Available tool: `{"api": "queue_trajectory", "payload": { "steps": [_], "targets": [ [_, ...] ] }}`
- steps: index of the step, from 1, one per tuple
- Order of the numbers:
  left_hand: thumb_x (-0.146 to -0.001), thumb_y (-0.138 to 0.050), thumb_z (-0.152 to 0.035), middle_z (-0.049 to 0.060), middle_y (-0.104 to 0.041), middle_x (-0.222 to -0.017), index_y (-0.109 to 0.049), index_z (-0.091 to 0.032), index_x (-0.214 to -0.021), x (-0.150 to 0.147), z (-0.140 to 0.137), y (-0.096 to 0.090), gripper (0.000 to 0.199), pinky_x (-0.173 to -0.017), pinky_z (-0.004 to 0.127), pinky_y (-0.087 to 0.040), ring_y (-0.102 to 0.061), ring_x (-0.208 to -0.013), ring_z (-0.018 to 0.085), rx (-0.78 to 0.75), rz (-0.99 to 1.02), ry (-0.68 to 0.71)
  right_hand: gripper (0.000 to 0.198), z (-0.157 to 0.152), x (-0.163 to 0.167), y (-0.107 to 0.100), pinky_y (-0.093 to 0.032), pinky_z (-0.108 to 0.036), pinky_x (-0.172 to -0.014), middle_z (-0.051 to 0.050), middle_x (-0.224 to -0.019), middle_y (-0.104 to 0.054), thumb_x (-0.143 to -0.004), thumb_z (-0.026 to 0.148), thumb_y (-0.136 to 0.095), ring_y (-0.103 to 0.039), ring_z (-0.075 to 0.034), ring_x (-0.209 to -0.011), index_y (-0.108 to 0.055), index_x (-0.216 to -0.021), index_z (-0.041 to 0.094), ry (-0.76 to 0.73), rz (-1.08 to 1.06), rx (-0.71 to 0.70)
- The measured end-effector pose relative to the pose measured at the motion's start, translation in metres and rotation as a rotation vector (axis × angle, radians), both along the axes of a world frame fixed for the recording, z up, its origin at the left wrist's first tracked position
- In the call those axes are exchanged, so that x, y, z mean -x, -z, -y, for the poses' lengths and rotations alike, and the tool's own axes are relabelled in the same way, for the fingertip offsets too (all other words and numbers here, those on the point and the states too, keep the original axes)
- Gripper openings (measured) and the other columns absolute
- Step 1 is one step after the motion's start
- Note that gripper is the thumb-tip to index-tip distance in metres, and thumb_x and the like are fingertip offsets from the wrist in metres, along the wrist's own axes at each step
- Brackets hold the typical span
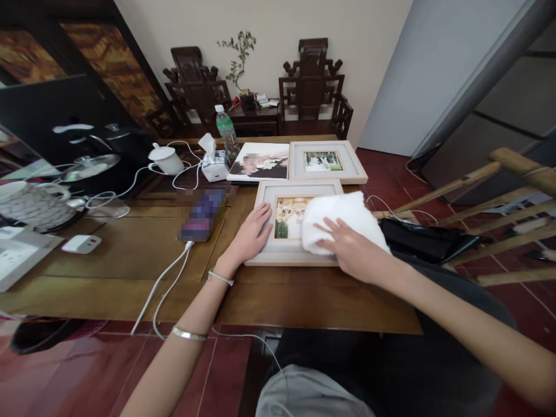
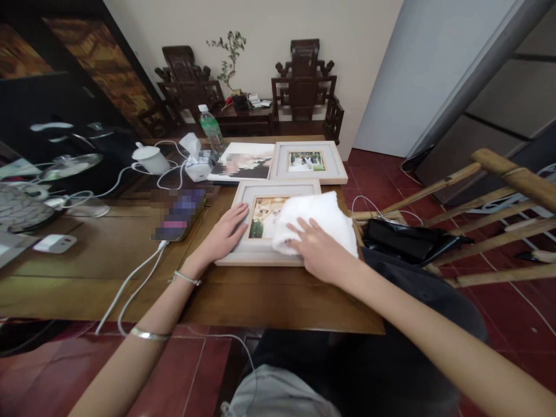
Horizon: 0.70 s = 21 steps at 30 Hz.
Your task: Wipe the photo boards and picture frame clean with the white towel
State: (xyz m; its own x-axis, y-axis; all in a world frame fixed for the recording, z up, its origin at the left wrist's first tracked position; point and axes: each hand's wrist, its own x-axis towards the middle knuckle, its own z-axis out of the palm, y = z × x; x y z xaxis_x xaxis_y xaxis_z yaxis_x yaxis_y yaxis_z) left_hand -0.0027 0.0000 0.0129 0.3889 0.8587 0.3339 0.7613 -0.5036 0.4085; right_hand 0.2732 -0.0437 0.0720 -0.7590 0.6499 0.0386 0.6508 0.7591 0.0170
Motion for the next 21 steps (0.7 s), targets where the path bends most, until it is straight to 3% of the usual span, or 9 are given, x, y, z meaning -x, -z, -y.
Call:
{"api": "queue_trajectory", "payload": {
  "steps": [5,9,14,21],
  "targets": [
    [-0.093,-0.036,-0.033,0.016,-0.041,-0.144,-0.046,-0.008,-0.134,0.000,0.001,-0.001,0.049,-0.114,0.047,-0.026,-0.031,-0.138,0.025,0.002,0.010,-0.003,0.069,-0.082,0.014,-0.006,-0.031,-0.056,-0.105,-0.012,-0.151,-0.028,-0.068,-0.008,-0.039,-0.024,-0.035,-0.138,-0.052,-0.131,0.015,0.120,-0.047,-0.156],
    [-0.093,-0.037,-0.034,0.015,-0.041,-0.144,-0.045,-0.008,-0.134,0.001,0.001,-0.001,0.049,-0.114,0.046,-0.025,-0.030,-0.138,0.024,0.013,0.027,0.000,0.063,-0.111,0.027,0.003,-0.026,-0.062,-0.103,-0.013,-0.152,-0.026,-0.074,-0.007,-0.040,-0.020,-0.042,-0.136,-0.054,-0.130,0.016,0.194,0.057,-0.192],
    [-0.093,-0.037,-0.033,0.015,-0.041,-0.144,-0.046,-0.008,-0.134,-0.001,0.002,-0.002,0.049,-0.114,0.046,-0.025,-0.030,-0.138,0.024,0.022,0.040,-0.004,0.050,-0.078,0.036,0.013,-0.023,-0.064,-0.102,-0.016,-0.148,-0.033,-0.081,0.000,-0.040,-0.026,-0.045,-0.133,-0.059,-0.125,0.014,0.204,0.142,-0.162],
    [-0.093,-0.037,-0.033,0.015,-0.042,-0.144,-0.046,-0.009,-0.134,-0.001,0.002,-0.002,0.048,-0.114,0.046,-0.025,-0.030,-0.138,0.025,0.015,0.023,-0.008,0.056,0.009,0.024,-0.008,-0.031,-0.058,-0.102,-0.012,-0.145,-0.041,-0.075,-0.001,-0.044,-0.034,-0.040,-0.131,-0.059,-0.125,0.018,0.064,0.135,0.012]
  ]
}}
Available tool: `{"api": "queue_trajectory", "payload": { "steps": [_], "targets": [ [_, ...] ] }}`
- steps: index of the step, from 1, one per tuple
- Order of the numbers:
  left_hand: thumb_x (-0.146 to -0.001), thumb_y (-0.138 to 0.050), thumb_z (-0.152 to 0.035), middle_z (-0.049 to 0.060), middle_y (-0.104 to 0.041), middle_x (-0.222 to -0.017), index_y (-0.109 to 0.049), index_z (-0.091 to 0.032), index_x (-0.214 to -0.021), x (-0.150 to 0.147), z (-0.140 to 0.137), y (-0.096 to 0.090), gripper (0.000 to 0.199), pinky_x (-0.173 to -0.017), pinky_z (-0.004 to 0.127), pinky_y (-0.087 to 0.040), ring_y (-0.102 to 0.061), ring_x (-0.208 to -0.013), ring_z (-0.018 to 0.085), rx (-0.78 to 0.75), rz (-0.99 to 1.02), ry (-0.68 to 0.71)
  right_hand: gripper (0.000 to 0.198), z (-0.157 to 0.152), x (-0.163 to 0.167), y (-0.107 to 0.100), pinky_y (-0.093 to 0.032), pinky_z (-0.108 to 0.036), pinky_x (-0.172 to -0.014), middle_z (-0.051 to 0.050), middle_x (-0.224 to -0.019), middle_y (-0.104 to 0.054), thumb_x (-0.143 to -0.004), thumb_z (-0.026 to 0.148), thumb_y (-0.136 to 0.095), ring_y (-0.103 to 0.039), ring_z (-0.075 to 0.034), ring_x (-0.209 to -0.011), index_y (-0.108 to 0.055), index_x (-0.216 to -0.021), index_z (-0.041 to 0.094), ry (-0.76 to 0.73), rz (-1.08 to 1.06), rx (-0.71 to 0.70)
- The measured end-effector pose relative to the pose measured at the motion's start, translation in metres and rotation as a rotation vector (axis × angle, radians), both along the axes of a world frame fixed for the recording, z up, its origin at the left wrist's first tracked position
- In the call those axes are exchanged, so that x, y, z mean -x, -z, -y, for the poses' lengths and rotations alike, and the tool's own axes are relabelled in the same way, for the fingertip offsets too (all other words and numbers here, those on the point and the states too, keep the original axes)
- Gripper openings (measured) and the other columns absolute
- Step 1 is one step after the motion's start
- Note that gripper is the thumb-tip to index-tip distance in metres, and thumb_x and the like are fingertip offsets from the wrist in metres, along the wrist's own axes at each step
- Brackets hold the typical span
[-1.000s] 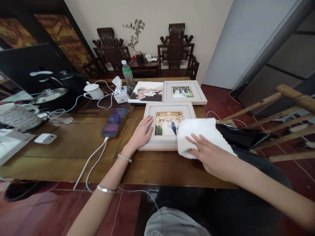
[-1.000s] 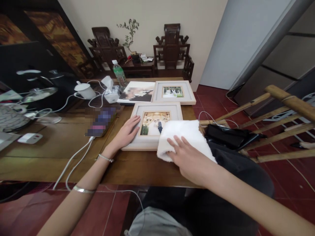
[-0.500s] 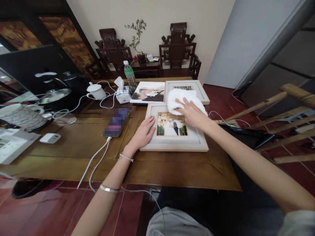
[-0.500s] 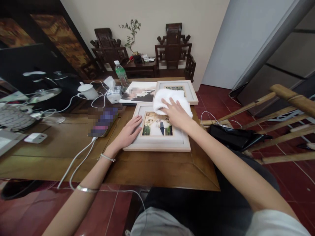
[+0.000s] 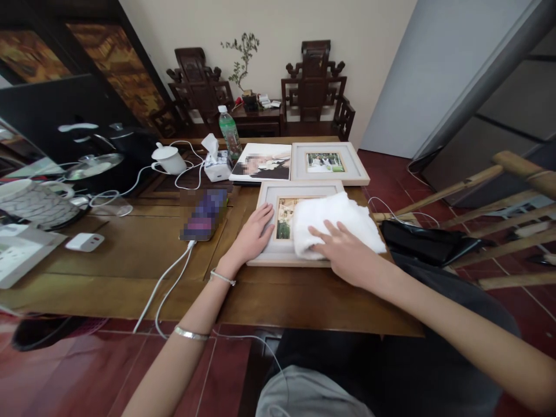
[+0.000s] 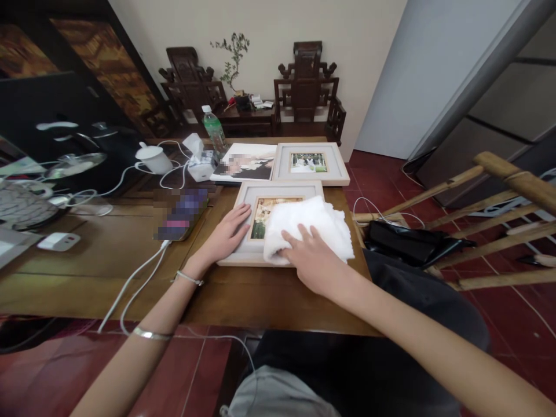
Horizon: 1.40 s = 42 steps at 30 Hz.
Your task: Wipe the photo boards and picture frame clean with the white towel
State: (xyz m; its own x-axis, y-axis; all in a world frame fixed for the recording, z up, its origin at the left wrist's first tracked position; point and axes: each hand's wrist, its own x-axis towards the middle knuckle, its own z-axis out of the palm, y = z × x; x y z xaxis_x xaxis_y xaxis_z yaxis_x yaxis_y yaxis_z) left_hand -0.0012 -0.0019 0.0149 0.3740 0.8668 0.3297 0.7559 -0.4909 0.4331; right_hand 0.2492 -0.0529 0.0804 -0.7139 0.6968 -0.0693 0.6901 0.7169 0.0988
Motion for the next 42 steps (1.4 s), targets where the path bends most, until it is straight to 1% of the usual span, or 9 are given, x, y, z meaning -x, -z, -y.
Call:
{"api": "queue_trajectory", "payload": {
  "steps": [4,7,16,19,23,30,34,37,42],
  "targets": [
    [-0.094,-0.036,-0.032,0.014,-0.041,-0.144,-0.045,-0.010,-0.135,0.000,0.000,0.000,0.048,-0.114,0.047,-0.026,-0.030,-0.138,0.025,0.000,-0.016,-0.003,0.060,0.024,-0.009,-0.001,-0.034,-0.056,-0.102,-0.008,-0.145,-0.041,-0.071,-0.002,-0.044,-0.035,-0.038,-0.131,-0.058,-0.125,0.020,-0.034,-0.059,0.038],
    [-0.093,-0.036,-0.032,0.016,-0.042,-0.144,-0.045,-0.008,-0.134,0.000,0.000,0.000,0.049,-0.114,0.046,-0.025,-0.030,-0.138,0.025,-0.003,-0.011,0.002,0.061,0.018,-0.012,0.004,-0.033,-0.055,-0.104,-0.007,-0.145,-0.041,-0.071,-0.003,-0.043,-0.034,-0.037,-0.132,-0.059,-0.125,0.020,-0.025,-0.083,0.020],
    [-0.093,-0.037,-0.034,0.016,-0.041,-0.144,-0.046,-0.008,-0.134,0.002,0.000,-0.001,0.049,-0.114,0.045,-0.025,-0.030,-0.138,0.025,0.009,0.015,0.011,0.060,-0.081,-0.009,0.016,-0.029,-0.054,-0.105,-0.009,-0.147,-0.038,-0.074,0.000,-0.041,-0.033,-0.034,-0.132,-0.054,-0.130,0.017,0.130,-0.126,-0.158],
    [-0.093,-0.037,-0.034,0.015,-0.041,-0.144,-0.045,-0.009,-0.135,0.002,0.000,-0.001,0.049,-0.114,0.046,-0.025,-0.030,-0.138,0.024,0.014,0.019,0.007,0.059,-0.091,-0.003,0.017,-0.026,-0.058,-0.103,-0.011,-0.145,-0.040,-0.074,0.000,-0.041,-0.032,-0.038,-0.132,-0.056,-0.128,0.017,0.136,-0.062,-0.176],
    [-0.093,-0.037,-0.033,0.015,-0.041,-0.144,-0.046,-0.009,-0.135,0.001,0.000,-0.001,0.049,-0.113,0.047,-0.026,-0.030,-0.138,0.024,0.012,0.027,0.005,0.059,-0.061,0.000,0.012,-0.027,-0.060,-0.101,-0.013,-0.144,-0.042,-0.073,-0.002,-0.041,-0.034,-0.041,-0.130,-0.058,-0.126,0.016,0.114,0.015,-0.113],
    [-0.093,-0.037,-0.033,0.014,-0.042,-0.144,-0.045,-0.011,-0.135,0.000,0.000,-0.001,0.048,-0.113,0.048,-0.026,-0.030,-0.138,0.025,0.015,0.019,-0.008,0.064,0.031,-0.007,-0.020,-0.039,-0.053,-0.097,-0.009,-0.144,-0.043,-0.070,-0.001,-0.043,-0.039,-0.037,-0.129,-0.056,-0.128,0.022,0.006,-0.050,0.193],
    [-0.093,-0.036,-0.033,0.016,-0.042,-0.144,-0.045,-0.008,-0.135,0.000,0.000,-0.001,0.049,-0.114,0.045,-0.025,-0.030,-0.138,0.025,0.016,0.012,-0.005,0.064,0.047,0.000,-0.020,-0.039,-0.057,-0.098,-0.008,-0.146,-0.039,-0.068,-0.002,-0.043,-0.035,-0.039,-0.131,-0.058,-0.125,0.022,-0.015,-0.068,0.261],
    [-0.094,-0.035,-0.033,0.016,-0.042,-0.144,-0.045,-0.007,-0.134,0.000,0.000,-0.001,0.049,-0.114,0.044,-0.025,-0.030,-0.138,0.024,0.011,0.009,0.002,0.068,0.027,0.002,-0.004,-0.033,-0.058,-0.102,-0.007,-0.149,-0.035,-0.070,-0.003,-0.040,-0.027,-0.038,-0.135,-0.051,-0.132,0.021,0.008,-0.114,0.158],
    [-0.094,-0.035,-0.034,0.015,-0.042,-0.144,-0.045,-0.009,-0.135,0.000,0.000,0.000,0.049,-0.114,0.044,-0.025,-0.031,-0.138,0.024,0.009,0.016,-0.001,0.067,-0.054,-0.005,0.014,-0.025,-0.058,-0.107,-0.006,-0.152,-0.028,-0.069,-0.005,-0.040,-0.022,-0.035,-0.138,-0.053,-0.131,0.018,0.116,-0.163,-0.060]
  ]
}}
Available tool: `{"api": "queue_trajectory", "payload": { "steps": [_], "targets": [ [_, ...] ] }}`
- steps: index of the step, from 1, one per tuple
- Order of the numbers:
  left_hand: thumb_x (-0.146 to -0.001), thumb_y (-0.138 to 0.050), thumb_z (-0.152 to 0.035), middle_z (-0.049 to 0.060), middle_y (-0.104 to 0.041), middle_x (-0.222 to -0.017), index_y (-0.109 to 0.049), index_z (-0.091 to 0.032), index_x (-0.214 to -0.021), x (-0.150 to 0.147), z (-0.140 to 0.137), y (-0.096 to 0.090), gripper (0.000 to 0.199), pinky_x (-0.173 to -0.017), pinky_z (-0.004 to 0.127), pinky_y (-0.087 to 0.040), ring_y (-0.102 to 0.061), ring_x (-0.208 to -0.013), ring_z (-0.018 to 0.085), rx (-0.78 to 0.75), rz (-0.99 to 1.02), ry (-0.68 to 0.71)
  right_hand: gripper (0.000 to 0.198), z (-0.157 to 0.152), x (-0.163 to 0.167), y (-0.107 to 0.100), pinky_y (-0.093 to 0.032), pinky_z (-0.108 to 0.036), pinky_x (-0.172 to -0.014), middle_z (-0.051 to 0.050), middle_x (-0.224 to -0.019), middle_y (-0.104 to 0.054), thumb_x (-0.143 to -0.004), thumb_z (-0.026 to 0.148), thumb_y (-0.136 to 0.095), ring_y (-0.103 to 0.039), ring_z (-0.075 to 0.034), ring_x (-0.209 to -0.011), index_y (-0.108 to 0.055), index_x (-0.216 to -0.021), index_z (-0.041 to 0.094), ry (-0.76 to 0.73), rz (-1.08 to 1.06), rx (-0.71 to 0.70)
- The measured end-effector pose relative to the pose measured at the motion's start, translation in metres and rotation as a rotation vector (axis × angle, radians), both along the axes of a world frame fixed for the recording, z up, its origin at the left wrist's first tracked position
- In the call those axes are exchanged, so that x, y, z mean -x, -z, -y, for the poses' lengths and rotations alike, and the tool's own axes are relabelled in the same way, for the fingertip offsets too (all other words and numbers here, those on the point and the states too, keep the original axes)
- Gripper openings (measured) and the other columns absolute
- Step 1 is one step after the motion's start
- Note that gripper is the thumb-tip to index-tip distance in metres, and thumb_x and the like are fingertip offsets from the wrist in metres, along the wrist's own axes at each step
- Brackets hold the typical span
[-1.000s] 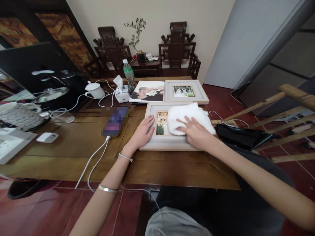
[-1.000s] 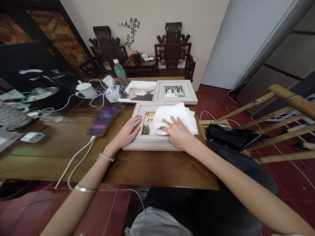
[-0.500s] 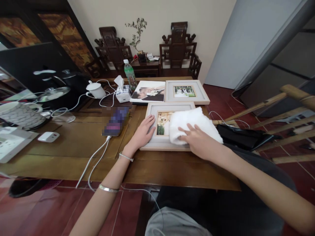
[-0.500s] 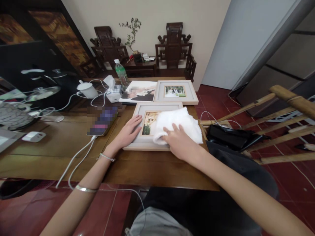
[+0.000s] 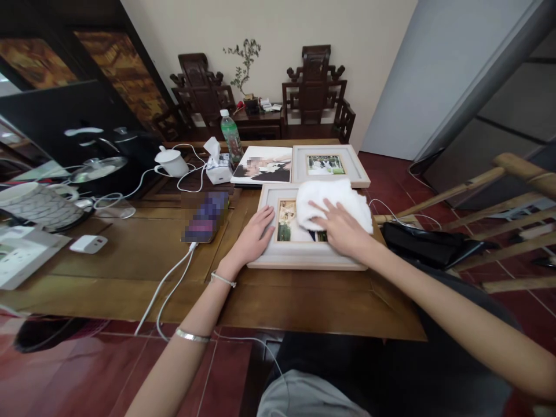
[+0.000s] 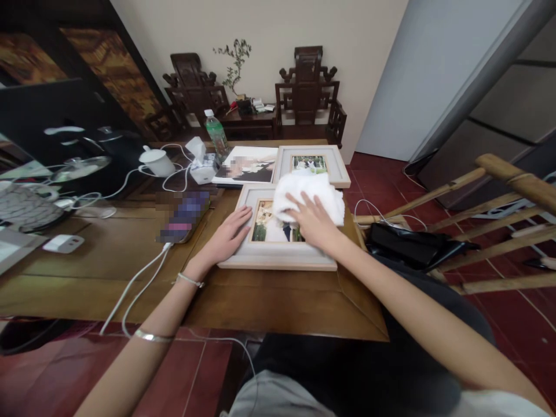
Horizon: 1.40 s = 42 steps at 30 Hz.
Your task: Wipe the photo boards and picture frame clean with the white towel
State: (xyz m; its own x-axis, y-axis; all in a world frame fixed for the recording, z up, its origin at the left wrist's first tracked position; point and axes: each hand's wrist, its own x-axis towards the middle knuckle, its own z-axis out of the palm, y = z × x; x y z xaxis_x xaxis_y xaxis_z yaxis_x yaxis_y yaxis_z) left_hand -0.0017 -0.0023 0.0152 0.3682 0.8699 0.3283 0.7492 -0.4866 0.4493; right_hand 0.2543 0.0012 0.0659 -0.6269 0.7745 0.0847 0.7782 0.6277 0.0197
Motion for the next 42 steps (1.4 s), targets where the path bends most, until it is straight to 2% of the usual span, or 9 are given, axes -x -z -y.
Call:
{"api": "queue_trajectory", "payload": {
  "steps": [4,7,14,21,23,26,31,38,42],
  "targets": [
    [-0.095,-0.034,-0.034,0.013,-0.042,-0.144,-0.045,-0.012,-0.135,0.001,0.000,0.000,0.047,-0.114,0.046,-0.025,-0.030,-0.138,0.023,0.008,0.016,-0.004,0.066,-0.055,0.002,0.003,-0.024,-0.064,-0.103,-0.006,-0.153,-0.025,-0.071,-0.005,-0.039,-0.019,-0.040,-0.137,-0.052,-0.132,0.017,0.054,0.023,-0.133],
    [-0.094,-0.035,-0.034,0.014,-0.042,-0.144,-0.045,-0.011,-0.135,0.001,0.000,0.000,0.048,-0.114,0.046,-0.025,-0.030,-0.138,0.023,0.011,0.015,0.001,0.060,-0.059,0.011,0.007,-0.022,-0.069,-0.100,-0.009,-0.150,-0.031,-0.073,-0.003,-0.039,-0.021,-0.045,-0.135,-0.057,-0.127,0.017,0.047,0.103,-0.122],
    [-0.094,-0.035,-0.033,0.013,-0.041,-0.145,-0.044,-0.013,-0.136,0.000,0.000,0.002,0.048,-0.113,0.048,-0.025,-0.030,-0.138,0.025,-0.004,0.004,-0.007,0.057,0.030,0.018,-0.010,-0.036,-0.059,-0.096,-0.010,-0.143,-0.044,-0.073,-0.002,-0.041,-0.039,-0.040,-0.126,-0.061,-0.123,0.019,-0.057,0.147,0.069],
    [-0.090,-0.041,-0.028,0.016,-0.041,-0.144,-0.048,-0.009,-0.132,0.001,-0.001,0.003,0.047,-0.113,0.047,-0.026,-0.030,-0.138,0.027,-0.013,0.023,0.041,0.076,0.087,0.006,-0.038,-0.044,-0.033,-0.097,-0.003,-0.138,-0.048,-0.071,-0.008,-0.034,-0.051,-0.019,-0.120,-0.045,-0.134,0.033,-0.229,-0.196,0.270],
    [-0.090,-0.040,-0.027,0.014,-0.044,-0.142,-0.051,-0.012,-0.130,0.001,-0.001,0.002,0.044,-0.113,0.048,-0.027,-0.031,-0.137,0.027,-0.016,0.035,0.054,0.076,0.077,0.001,-0.041,-0.046,-0.032,-0.094,-0.002,-0.137,-0.050,-0.074,-0.007,-0.032,-0.052,-0.018,-0.118,-0.040,-0.137,0.034,-0.201,-0.238,0.248],
    [-0.092,-0.037,-0.028,0.013,-0.043,-0.143,-0.048,-0.013,-0.133,0.000,-0.001,0.001,0.045,-0.113,0.050,-0.026,-0.032,-0.137,0.026,-0.009,0.027,0.019,0.068,0.046,-0.007,-0.047,-0.049,-0.038,-0.090,-0.006,-0.139,-0.048,-0.079,-0.006,-0.032,-0.050,-0.024,-0.121,-0.042,-0.137,0.028,-0.061,-0.205,0.031],
    [-0.093,-0.036,-0.032,0.015,-0.041,-0.145,-0.044,-0.011,-0.136,0.000,0.000,0.001,0.048,-0.113,0.049,-0.026,-0.030,-0.138,0.025,-0.004,0.009,-0.005,0.050,-0.014,-0.010,-0.044,-0.040,-0.050,-0.097,-0.003,-0.154,-0.020,-0.086,-0.001,-0.038,-0.019,-0.034,-0.139,-0.053,-0.126,0.024,0.032,-0.057,-0.324],
    [-0.094,-0.036,-0.034,0.015,-0.041,-0.144,-0.045,-0.010,-0.135,0.001,0.000,0.001,0.048,-0.114,0.046,-0.025,-0.030,-0.138,0.024,0.003,0.008,-0.004,0.055,-0.048,0.011,0.003,-0.028,-0.062,-0.101,-0.008,-0.153,-0.025,-0.078,-0.001,-0.046,-0.020,-0.042,-0.137,-0.056,-0.127,0.021,0.005,0.131,-0.162],
    [-0.094,-0.035,-0.034,0.016,-0.041,-0.144,-0.045,-0.008,-0.135,0.001,0.000,0.000,0.050,-0.115,0.045,-0.024,-0.029,-0.139,0.024,0.013,0.004,0.001,0.052,-0.038,0.017,0.007,-0.024,-0.066,-0.101,-0.010,-0.151,-0.029,-0.080,0.003,-0.042,-0.019,-0.045,-0.136,-0.056,-0.128,0.017,-0.009,0.120,-0.085]
  ]
}}
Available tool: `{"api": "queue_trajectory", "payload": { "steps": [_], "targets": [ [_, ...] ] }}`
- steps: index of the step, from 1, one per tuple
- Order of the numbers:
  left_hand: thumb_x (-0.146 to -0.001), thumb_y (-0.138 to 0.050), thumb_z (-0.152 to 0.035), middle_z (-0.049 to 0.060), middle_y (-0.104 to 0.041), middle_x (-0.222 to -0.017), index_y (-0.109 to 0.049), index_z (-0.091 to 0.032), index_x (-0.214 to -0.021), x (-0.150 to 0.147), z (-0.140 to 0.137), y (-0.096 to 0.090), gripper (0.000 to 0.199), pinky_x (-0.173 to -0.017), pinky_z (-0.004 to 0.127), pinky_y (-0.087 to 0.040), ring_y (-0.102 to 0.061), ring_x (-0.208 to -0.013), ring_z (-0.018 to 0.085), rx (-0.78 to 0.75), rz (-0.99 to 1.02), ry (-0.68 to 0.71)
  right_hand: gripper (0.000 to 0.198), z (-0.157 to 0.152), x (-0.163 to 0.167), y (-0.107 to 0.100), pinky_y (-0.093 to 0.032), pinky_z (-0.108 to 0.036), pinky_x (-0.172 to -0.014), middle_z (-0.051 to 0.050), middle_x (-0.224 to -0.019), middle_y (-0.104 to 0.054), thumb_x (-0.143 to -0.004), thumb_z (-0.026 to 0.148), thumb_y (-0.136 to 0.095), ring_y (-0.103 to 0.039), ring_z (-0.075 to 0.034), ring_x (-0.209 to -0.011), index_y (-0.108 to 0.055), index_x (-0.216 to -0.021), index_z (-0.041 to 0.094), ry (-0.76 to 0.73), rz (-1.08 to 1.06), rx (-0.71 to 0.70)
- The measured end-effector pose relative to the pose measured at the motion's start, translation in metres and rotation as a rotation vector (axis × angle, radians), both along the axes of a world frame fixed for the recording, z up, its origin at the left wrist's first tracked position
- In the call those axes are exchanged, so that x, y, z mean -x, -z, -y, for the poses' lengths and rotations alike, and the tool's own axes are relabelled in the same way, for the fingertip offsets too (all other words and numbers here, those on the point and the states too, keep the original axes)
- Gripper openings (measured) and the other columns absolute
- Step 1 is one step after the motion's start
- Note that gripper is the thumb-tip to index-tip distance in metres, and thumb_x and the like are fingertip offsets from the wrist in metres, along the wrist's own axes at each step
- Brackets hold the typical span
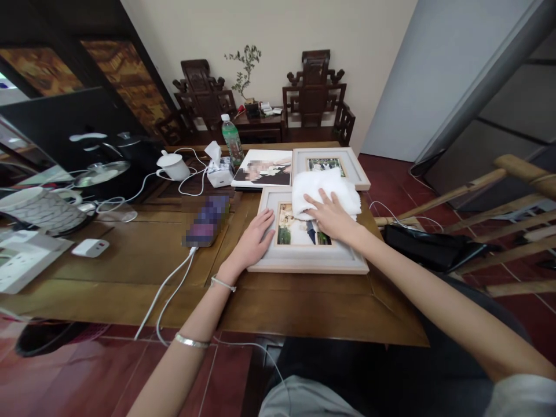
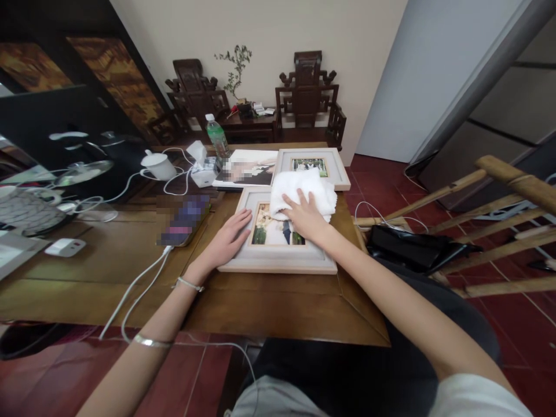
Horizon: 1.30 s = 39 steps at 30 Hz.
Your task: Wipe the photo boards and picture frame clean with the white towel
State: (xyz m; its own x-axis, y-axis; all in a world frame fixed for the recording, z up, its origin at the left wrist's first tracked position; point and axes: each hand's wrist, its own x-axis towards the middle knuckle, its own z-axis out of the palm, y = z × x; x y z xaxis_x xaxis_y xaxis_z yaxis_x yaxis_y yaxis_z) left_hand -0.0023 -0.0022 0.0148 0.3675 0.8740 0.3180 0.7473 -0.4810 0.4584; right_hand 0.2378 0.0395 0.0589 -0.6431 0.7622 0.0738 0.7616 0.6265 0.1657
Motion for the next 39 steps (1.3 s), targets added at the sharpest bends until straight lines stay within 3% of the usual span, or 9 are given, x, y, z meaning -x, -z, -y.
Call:
{"api": "queue_trajectory", "payload": {
  "steps": [8,11,15,22,26,29,36,39],
  "targets": [
    [-0.094,-0.036,-0.033,0.015,-0.040,-0.145,-0.044,-0.010,-0.135,-0.002,0.001,0.001,0.048,-0.114,0.046,-0.025,-0.030,-0.138,0.025,-0.020,0.007,-0.011,0.064,0.110,-0.003,-0.034,-0.032,-0.062,-0.101,-0.008,-0.150,-0.032,-0.074,-0.003,-0.038,-0.025,-0.040,-0.135,-0.052,-0.131,0.020,-0.112,0.004,0.329],
    [-0.094,-0.035,-0.032,0.016,-0.041,-0.144,-0.044,-0.008,-0.136,-0.002,0.001,0.001,0.049,-0.114,0.045,-0.024,-0.030,-0.138,0.024,-0.023,-0.012,-0.012,0.063,0.136,0.001,-0.043,-0.034,-0.063,-0.099,-0.007,-0.151,-0.030,-0.072,-0.002,-0.040,-0.026,-0.043,-0.134,-0.054,-0.129,0.021,-0.125,0.016,0.418],
    [-0.094,-0.034,-0.032,0.018,-0.040,-0.144,-0.043,-0.002,-0.135,-0.002,0.000,0.001,0.051,-0.115,0.043,-0.024,-0.030,-0.138,0.025,-0.017,-0.027,-0.008,0.066,0.118,0.005,-0.030,-0.029,-0.064,-0.102,-0.009,-0.152,-0.028,-0.073,-0.001,-0.039,-0.021,-0.043,-0.136,-0.048,-0.135,0.021,-0.117,-0.030,0.358],
    [-0.094,-0.036,-0.032,0.017,-0.042,-0.143,-0.045,-0.008,-0.135,0.000,-0.001,0.001,0.049,-0.114,0.046,-0.025,-0.031,-0.138,0.025,-0.018,0.004,0.020,0.061,0.001,-0.003,0.000,-0.021,-0.063,-0.106,-0.009,-0.154,-0.022,-0.077,0.004,-0.042,-0.017,-0.039,-0.139,-0.046,-0.136,0.019,0.014,-0.145,0.018],
    [-0.094,-0.036,-0.032,0.016,-0.042,-0.144,-0.045,-0.009,-0.135,0.000,-0.001,0.001,0.048,-0.114,0.046,-0.025,-0.030,-0.138,0.025,-0.012,0.018,0.019,0.056,-0.029,0.005,0.004,-0.020,-0.069,-0.102,-0.008,-0.152,-0.028,-0.079,0.006,-0.042,-0.016,-0.042,-0.138,-0.049,-0.133,0.019,0.033,-0.152,-0.025],
    [-0.094,-0.036,-0.032,0.015,-0.041,-0.144,-0.044,-0.010,-0.136,0.000,-0.001,0.001,0.048,-0.114,0.047,-0.025,-0.030,-0.138,0.025,-0.017,0.007,0.016,0.055,-0.009,0.011,0.004,-0.018,-0.069,-0.103,-0.007,-0.150,-0.032,-0.078,0.004,-0.041,-0.015,-0.041,-0.138,-0.053,-0.130,0.019,-0.045,-0.102,0.044],
    [-0.095,-0.030,-0.034,0.016,-0.038,-0.146,-0.044,-0.007,-0.136,-0.003,-0.001,0.000,0.051,-0.115,0.045,-0.021,-0.029,-0.139,0.024,0.014,0.007,-0.001,0.057,0.092,0.007,-0.026,-0.028,-0.062,-0.103,-0.005,-0.150,-0.034,-0.076,0.003,-0.040,-0.022,-0.036,-0.137,-0.053,-0.129,0.020,-0.214,-0.054,0.348],
    [-0.097,-0.021,-0.037,0.016,-0.035,-0.148,-0.040,-0.004,-0.138,-0.004,0.002,-0.003,0.055,-0.117,0.042,-0.017,-0.025,-0.140,0.021,0.064,0.082,-0.022,0.049,0.109,0.015,-0.029,-0.029,-0.062,-0.103,-0.006,-0.149,-0.035,-0.080,0.009,-0.043,-0.025,-0.037,-0.136,-0.055,-0.126,0.021,-0.278,-0.076,0.362]
  ]
}}
